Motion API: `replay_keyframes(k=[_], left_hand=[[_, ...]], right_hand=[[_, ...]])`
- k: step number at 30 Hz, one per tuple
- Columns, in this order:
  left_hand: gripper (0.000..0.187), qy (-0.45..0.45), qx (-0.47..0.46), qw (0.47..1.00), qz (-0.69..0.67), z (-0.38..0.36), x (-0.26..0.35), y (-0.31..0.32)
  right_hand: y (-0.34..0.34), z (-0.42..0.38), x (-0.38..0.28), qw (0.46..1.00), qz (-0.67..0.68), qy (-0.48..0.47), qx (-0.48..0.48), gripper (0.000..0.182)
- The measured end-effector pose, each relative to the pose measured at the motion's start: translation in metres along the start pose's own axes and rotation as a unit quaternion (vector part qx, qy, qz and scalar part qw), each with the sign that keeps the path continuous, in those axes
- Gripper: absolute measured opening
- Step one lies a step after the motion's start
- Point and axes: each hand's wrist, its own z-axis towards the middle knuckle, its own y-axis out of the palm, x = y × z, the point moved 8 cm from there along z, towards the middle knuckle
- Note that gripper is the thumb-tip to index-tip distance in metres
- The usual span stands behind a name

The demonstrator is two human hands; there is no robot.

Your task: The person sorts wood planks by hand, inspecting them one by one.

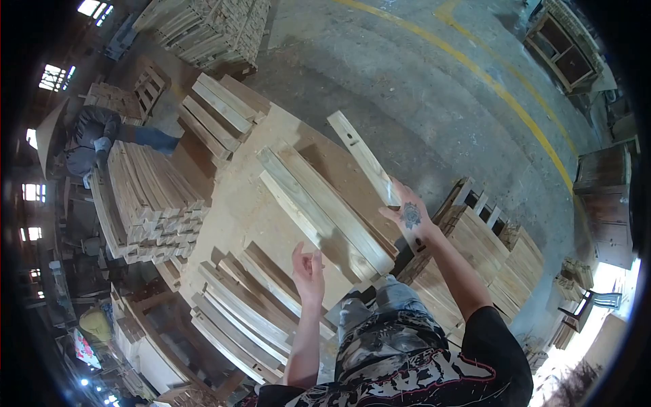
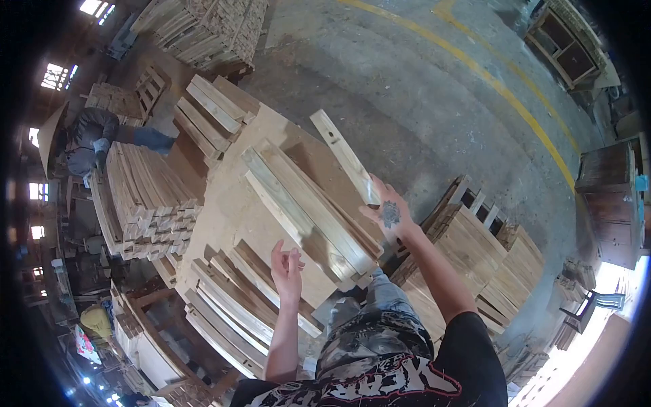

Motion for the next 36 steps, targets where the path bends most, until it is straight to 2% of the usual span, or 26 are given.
replay_keyframes(k=[1,2,5,6,9,12,13,16,18,20,23,24,27,29,31,35,36], left_hand=[[0.055,-0.027,0.021,0.999,0.018,0.002,-0.022,-0.007],[0.061,-0.067,0.002,0.998,0.011,0.002,-0.042,-0.007],[0.059,-0.092,-0.022,0.995,0.020,-0.002,-0.073,0.005],[0.066,-0.132,-0.059,0.989,0.016,-0.005,-0.078,0.014],[0.070,-0.100,-0.116,0.988,0.001,-0.005,-0.098,0.042],[0.077,-0.125,-0.112,0.984,-0.054,-0.010,-0.111,0.051],[0.079,-0.131,-0.110,0.982,-0.074,-0.011,-0.112,0.054],[0.085,-0.258,-0.144,0.931,-0.215,-0.018,-0.103,0.064],[0.085,-0.266,-0.102,0.931,-0.229,-0.014,-0.097,0.071],[0.087,-0.271,-0.068,0.929,-0.242,-0.012,-0.085,0.079],[0.092,-0.151,-0.119,0.953,-0.236,0.000,-0.099,0.102],[0.105,-0.174,-0.095,0.956,-0.215,-0.003,-0.054,0.094],[0.118,-0.191,-0.080,0.961,-0.186,0.000,-0.072,0.097],[0.129,-0.177,-0.091,0.962,-0.185,0.004,-0.079,0.097],[0.128,-0.179,-0.104,0.956,-0.206,0.002,-0.083,0.102],[0.127,-0.148,-0.118,0.970,-0.155,0.000,-0.087,0.094],[0.121,-0.154,-0.128,0.965,-0.167,-0.001,-0.090,0.090]], right_hand=[[0.011,0.006,0.016,1.000,0.009,0.000,-0.007,0.087],[0.022,0.012,0.027,1.000,0.018,-0.001,-0.016,0.088],[0.053,0.018,0.044,0.997,-0.037,-0.047,-0.047,0.087],[0.066,0.023,0.050,0.995,-0.027,-0.026,-0.089,0.082],[0.079,0.032,0.051,0.994,-0.061,-0.044,-0.080,0.070],[0.068,0.040,0.051,0.985,-0.120,-0.104,0.067,0.058],[0.069,0.041,0.059,0.989,-0.103,-0.092,0.052,0.055],[0.062,0.040,0.065,0.998,-0.011,-0.053,0.011,0.052],[0.054,0.032,0.061,0.995,0.096,-0.016,-0.013,0.053],[0.048,0.024,0.061,0.990,0.136,0.025,-0.003,0.057],[0.059,0.027,0.069,0.971,0.228,0.052,-0.040,0.065],[0.065,0.028,0.073,0.961,0.264,0.057,-0.060,0.068],[0.072,0.032,0.068,0.948,0.273,0.096,-0.129,0.061],[0.057,0.021,0.046,0.930,0.309,0.118,-0.159,0.071],[0.061,0.013,0.035,0.905,0.346,0.139,-0.204,0.076],[0.070,0.017,0.042,0.938,0.285,0.118,-0.158,0.079],[0.069,0.020,0.039,0.954,0.262,0.095,-0.112,0.074]])
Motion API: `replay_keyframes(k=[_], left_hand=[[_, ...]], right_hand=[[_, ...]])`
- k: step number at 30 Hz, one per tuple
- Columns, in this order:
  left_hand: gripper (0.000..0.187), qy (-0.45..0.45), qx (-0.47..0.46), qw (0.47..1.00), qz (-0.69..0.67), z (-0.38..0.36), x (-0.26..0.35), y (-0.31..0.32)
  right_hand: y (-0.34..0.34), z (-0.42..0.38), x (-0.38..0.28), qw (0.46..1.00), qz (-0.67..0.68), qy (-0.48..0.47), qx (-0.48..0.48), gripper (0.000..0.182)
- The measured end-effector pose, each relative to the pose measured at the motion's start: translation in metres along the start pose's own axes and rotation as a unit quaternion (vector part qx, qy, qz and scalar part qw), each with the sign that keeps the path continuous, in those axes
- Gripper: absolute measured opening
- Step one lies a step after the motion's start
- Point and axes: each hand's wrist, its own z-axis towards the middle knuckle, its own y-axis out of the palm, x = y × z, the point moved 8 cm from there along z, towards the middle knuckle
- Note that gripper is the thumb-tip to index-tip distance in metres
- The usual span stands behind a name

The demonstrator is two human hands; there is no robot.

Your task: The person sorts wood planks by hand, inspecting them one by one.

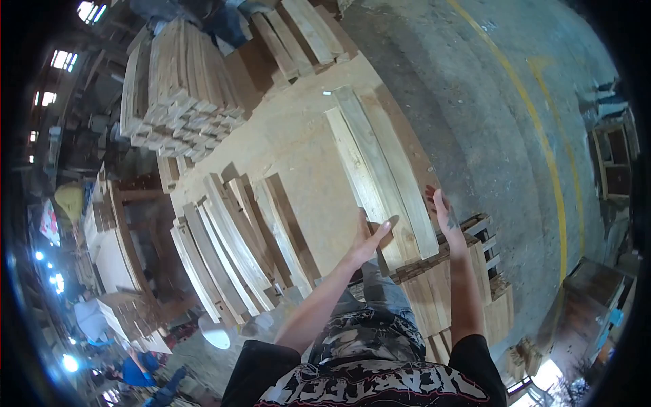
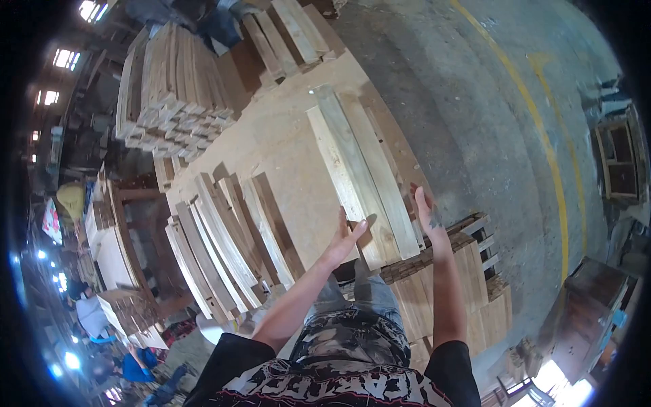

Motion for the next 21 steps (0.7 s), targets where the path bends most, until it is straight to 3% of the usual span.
replay_keyframes(k=[3,4,7,10,13,16,21], left_hand=[[0.102,-0.016,-0.038,0.999,-0.031,-0.008,-0.003,-0.023],[0.087,-0.001,0.022,0.998,-0.055,-0.010,-0.008,-0.032],[0.078,0.049,0.106,0.993,-0.015,-0.018,-0.013,-0.039],[0.066,0.085,0.174,0.981,0.034,-0.041,0.002,-0.036],[0.059,0.098,0.169,0.980,0.048,-0.060,0.014,-0.036],[0.054,0.096,0.192,0.975,0.063,-0.062,-0.002,-0.049],[0.044,0.075,0.122,0.989,-0.028,-0.060,-0.006,-0.048]], right_hand=[[0.010,-0.035,-0.050,0.984,-0.095,-0.135,0.069,0.071],[0.022,-0.049,-0.069,0.958,-0.187,-0.201,0.078,0.085],[0.070,-0.080,-0.098,0.891,-0.405,-0.167,0.122,0.104],[0.078,-0.085,-0.103,0.925,-0.341,-0.114,0.125,0.111],[0.094,-0.098,-0.110,0.878,-0.409,-0.196,0.153,0.109],[0.098,-0.095,-0.097,0.849,-0.447,-0.205,0.192,0.105],[0.109,-0.102,-0.088,0.857,-0.444,-0.188,0.182,0.102]])
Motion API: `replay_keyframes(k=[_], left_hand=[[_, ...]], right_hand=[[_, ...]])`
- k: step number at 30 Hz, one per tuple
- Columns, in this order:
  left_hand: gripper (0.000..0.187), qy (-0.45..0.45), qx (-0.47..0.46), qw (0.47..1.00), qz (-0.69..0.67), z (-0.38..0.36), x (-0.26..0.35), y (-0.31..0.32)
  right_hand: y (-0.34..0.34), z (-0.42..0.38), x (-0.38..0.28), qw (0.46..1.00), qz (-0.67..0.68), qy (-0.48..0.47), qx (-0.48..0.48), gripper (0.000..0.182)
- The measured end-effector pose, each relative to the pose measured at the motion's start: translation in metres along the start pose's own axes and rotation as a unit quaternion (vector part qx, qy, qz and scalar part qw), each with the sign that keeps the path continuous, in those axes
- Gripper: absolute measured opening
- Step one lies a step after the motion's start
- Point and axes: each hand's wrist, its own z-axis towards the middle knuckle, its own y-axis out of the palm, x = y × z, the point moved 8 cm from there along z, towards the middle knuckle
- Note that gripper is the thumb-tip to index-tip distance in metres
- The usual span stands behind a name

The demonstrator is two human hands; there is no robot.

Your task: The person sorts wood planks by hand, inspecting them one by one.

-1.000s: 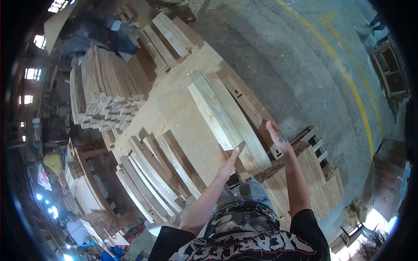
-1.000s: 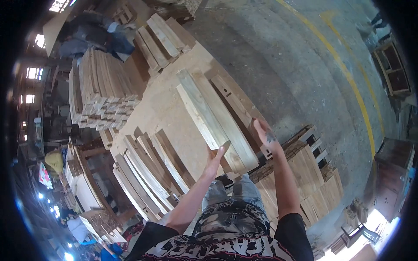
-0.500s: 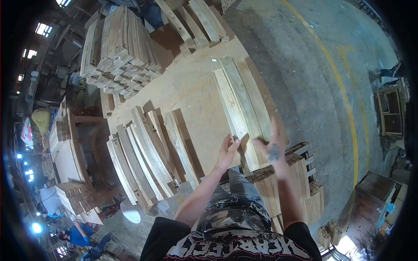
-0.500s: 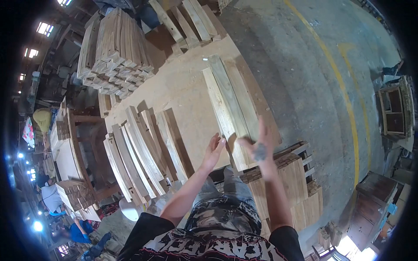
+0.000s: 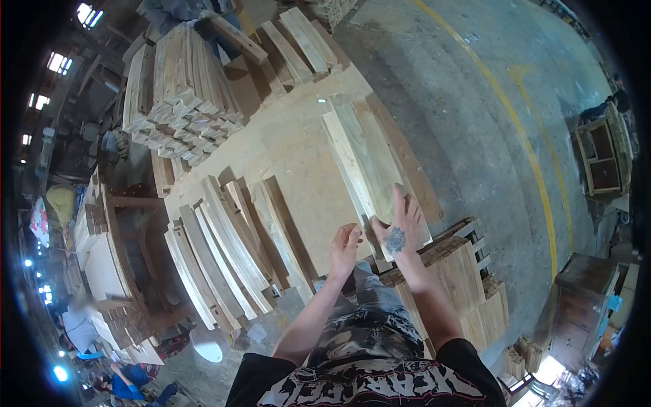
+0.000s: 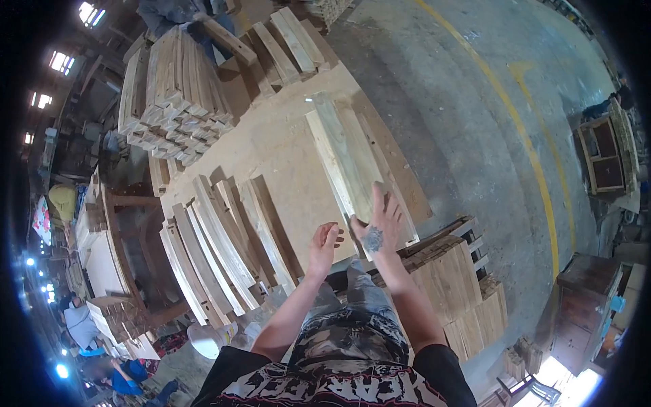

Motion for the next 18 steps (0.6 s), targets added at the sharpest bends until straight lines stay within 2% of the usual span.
replay_keyframes(k=[4,7,10,13,15,16,18], left_hand=[[0.039,0.005,-0.049,0.998,-0.028,-0.006,0.004,0.007],[0.037,0.067,0.007,0.997,0.032,-0.007,-0.001,-0.028],[0.035,0.066,0.135,0.968,0.202,-0.020,0.008,-0.108],[0.034,0.045,0.269,0.933,0.234,-0.053,0.015,-0.204],[0.035,0.073,0.357,0.885,0.292,-0.087,0.019,-0.270],[0.037,0.099,0.397,0.851,0.330,-0.106,0.019,-0.300],[0.033,0.058,0.453,0.801,0.388,-0.139,0.019,-0.347]], right_hand=[[0.007,-0.016,-0.007,1.000,-0.010,-0.001,0.008,0.102],[0.001,-0.017,-0.010,1.000,0.011,0.005,0.014,0.100],[-0.005,-0.018,-0.016,1.000,0.016,-0.010,0.017,0.097],[-0.015,-0.024,-0.023,0.996,0.046,-0.043,0.059,0.089],[-0.042,-0.035,-0.039,0.984,0.106,-0.083,0.117,0.078],[-0.045,-0.041,-0.049,0.977,0.146,-0.112,0.108,0.071],[-0.047,-0.057,-0.068,0.958,0.217,-0.163,0.092,0.058]])
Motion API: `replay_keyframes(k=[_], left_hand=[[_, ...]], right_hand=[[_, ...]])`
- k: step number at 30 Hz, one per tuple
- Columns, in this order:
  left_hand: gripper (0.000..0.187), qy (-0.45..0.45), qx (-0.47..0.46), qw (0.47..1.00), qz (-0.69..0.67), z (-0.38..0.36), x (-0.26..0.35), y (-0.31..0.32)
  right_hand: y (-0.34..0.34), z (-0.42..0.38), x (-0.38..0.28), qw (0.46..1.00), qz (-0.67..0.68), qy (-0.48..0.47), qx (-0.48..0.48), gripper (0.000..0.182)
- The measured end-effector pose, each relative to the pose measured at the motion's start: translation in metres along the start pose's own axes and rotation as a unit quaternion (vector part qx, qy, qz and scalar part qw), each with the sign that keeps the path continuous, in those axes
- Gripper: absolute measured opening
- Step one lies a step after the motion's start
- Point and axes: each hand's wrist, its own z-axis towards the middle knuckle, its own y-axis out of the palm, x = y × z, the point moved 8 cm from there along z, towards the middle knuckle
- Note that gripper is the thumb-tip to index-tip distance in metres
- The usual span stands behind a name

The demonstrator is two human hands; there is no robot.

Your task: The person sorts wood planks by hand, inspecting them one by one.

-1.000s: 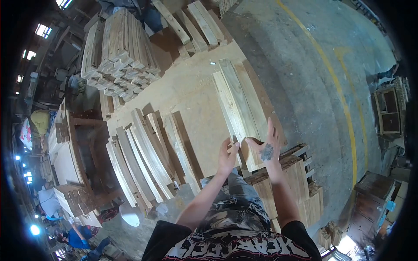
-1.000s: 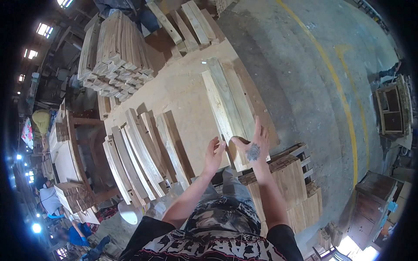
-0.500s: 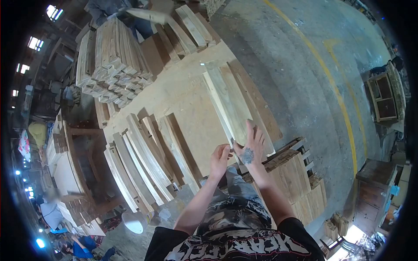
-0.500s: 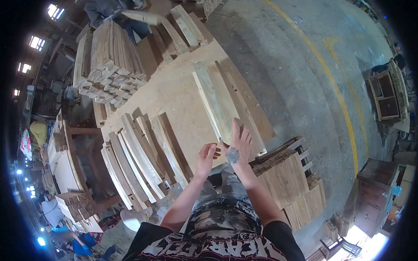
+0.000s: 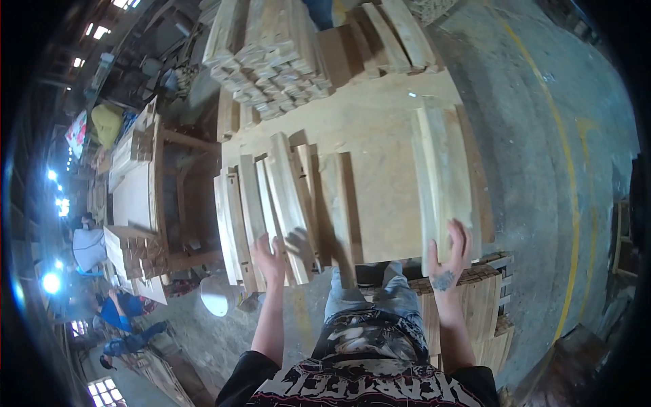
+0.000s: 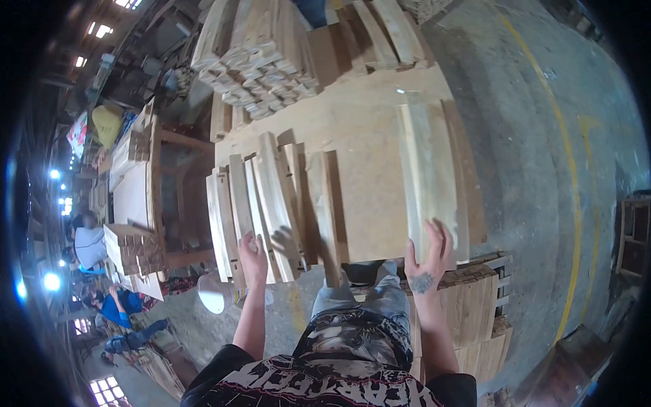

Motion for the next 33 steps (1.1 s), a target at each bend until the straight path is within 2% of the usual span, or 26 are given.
replay_keyframes(k=[1,4,5,8,10,11,14,15,16,18,22,24,25,27,28,30,32,33], left_hand=[[0.038,0.003,0.006,1.000,0.030,0.008,-0.034,-0.006],[0.045,-0.015,0.072,0.991,0.115,0.030,-0.088,-0.038],[0.054,-0.007,0.066,0.990,0.121,0.039,-0.117,-0.039],[0.063,0.024,0.119,0.967,0.222,0.059,-0.172,-0.045],[0.073,-0.023,0.036,0.981,0.190,0.070,-0.205,-0.043],[0.075,-0.039,0.002,0.986,0.163,0.074,-0.220,-0.041],[0.076,-0.059,-0.094,0.990,0.081,0.078,-0.254,-0.031],[0.076,-0.054,-0.104,0.992,0.043,0.075,-0.266,-0.028],[0.075,-0.048,-0.113,0.992,0.003,0.072,-0.271,-0.025],[0.073,-0.023,-0.121,0.992,0.021,0.066,-0.267,-0.031],[0.072,-0.016,-0.119,0.993,0.002,0.068,-0.257,-0.040],[0.072,-0.027,-0.129,0.991,-0.011,0.073,-0.255,-0.041],[0.071,-0.016,-0.108,0.994,-0.016,0.077,-0.263,-0.037],[0.069,0.060,-0.055,0.996,0.019,0.087,-0.236,-0.047],[0.069,0.100,-0.028,0.994,0.033,0.092,-0.217,-0.054],[0.064,0.143,-0.027,0.989,-0.012,0.099,-0.174,-0.055],[0.063,0.175,-0.053,0.980,-0.074,0.101,-0.133,-0.043],[0.061,0.201,-0.074,0.970,-0.116,0.097,-0.109,-0.036]], right_hand=[[0.017,-0.006,-0.009,0.998,0.049,-0.011,-0.034,0.051],[0.109,-0.043,0.000,0.975,0.158,0.081,-0.136,0.048],[0.143,-0.055,-0.004,0.970,0.163,0.077,-0.161,0.049],[0.245,-0.094,-0.020,0.955,0.194,0.097,-0.203,0.056],[0.295,-0.111,-0.033,0.964,0.119,0.104,-0.212,0.062],[0.303,-0.106,-0.048,0.987,0.012,0.040,-0.155,0.068],[0.323,-0.113,-0.051,0.980,0.021,0.151,-0.125,0.070],[0.331,-0.118,-0.055,0.967,0.043,0.188,-0.168,0.075],[0.341,-0.123,-0.067,0.964,0.047,0.192,-0.180,0.076],[0.360,-0.136,-0.084,0.957,0.054,0.202,-0.200,0.079],[0.355,-0.138,-0.077,0.948,0.039,0.213,-0.234,0.081],[0.342,-0.144,-0.069,0.920,0.128,0.268,-0.254,0.074],[0.334,-0.149,-0.066,0.903,0.174,0.294,-0.259,0.071],[0.300,-0.174,-0.061,0.918,0.163,0.264,-0.246,0.063],[0.278,-0.191,-0.060,0.925,0.154,0.251,-0.238,0.059],[0.215,-0.231,-0.064,0.896,0.164,0.330,-0.250,0.052],[0.162,-0.319,-0.010,0.897,0.060,0.382,-0.212,0.049],[0.137,-0.385,0.028,0.852,-0.003,0.444,-0.277,0.051]])
